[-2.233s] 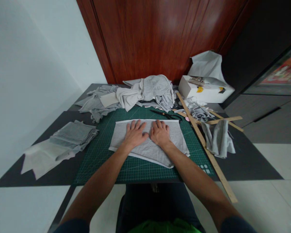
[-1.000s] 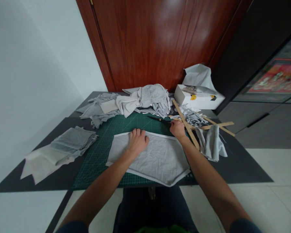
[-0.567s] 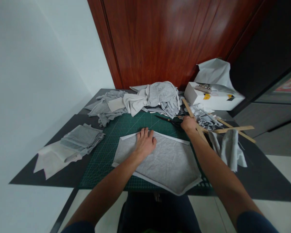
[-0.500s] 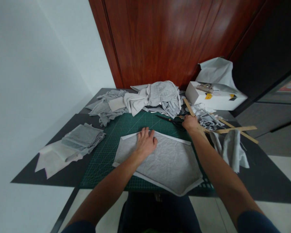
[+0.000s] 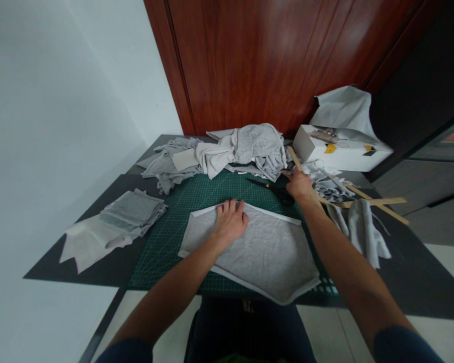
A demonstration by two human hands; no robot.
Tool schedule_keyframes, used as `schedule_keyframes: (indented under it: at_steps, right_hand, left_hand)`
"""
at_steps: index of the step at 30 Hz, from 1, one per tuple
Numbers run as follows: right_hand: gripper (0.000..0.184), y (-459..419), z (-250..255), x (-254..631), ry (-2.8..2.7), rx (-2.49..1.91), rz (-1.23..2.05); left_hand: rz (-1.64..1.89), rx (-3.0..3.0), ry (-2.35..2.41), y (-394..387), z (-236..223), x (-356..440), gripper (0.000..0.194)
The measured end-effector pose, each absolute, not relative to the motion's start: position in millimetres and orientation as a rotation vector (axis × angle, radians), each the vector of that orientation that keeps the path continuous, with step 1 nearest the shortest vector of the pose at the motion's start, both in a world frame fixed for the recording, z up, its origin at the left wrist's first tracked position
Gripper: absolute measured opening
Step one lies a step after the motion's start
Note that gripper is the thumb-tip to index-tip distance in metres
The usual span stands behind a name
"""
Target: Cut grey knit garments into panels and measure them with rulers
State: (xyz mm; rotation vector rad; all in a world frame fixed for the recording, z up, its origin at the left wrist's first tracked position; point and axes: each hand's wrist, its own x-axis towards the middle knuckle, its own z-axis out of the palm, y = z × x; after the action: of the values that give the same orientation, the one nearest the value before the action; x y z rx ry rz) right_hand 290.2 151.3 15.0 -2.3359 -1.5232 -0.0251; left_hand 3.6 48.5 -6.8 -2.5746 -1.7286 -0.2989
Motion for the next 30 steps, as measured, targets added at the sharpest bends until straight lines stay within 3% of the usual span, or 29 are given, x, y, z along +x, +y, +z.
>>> schedule_keyframes:
  at_steps: [17,23,30]
  right_hand:
    - [0.040,148.3,8.1,295.9,-1.674,-2.297,0.049]
    - [0.035,113.5,18.6,311.1,-1.683,-2.403,-0.156]
    - [0.026,62.5,23.9,317.0,-1.569,-2.462,0.002]
  left_hand:
    - [-0.285,-2.608,-1.733,48.2,-5.7,3.4,0.055]
    - [-0.312,-2.609,-1.711,49.1,-6.2,3.4,0.056]
    - [-0.313,-2.600,-1.723,50.5,-7.3,4.3,0.056]
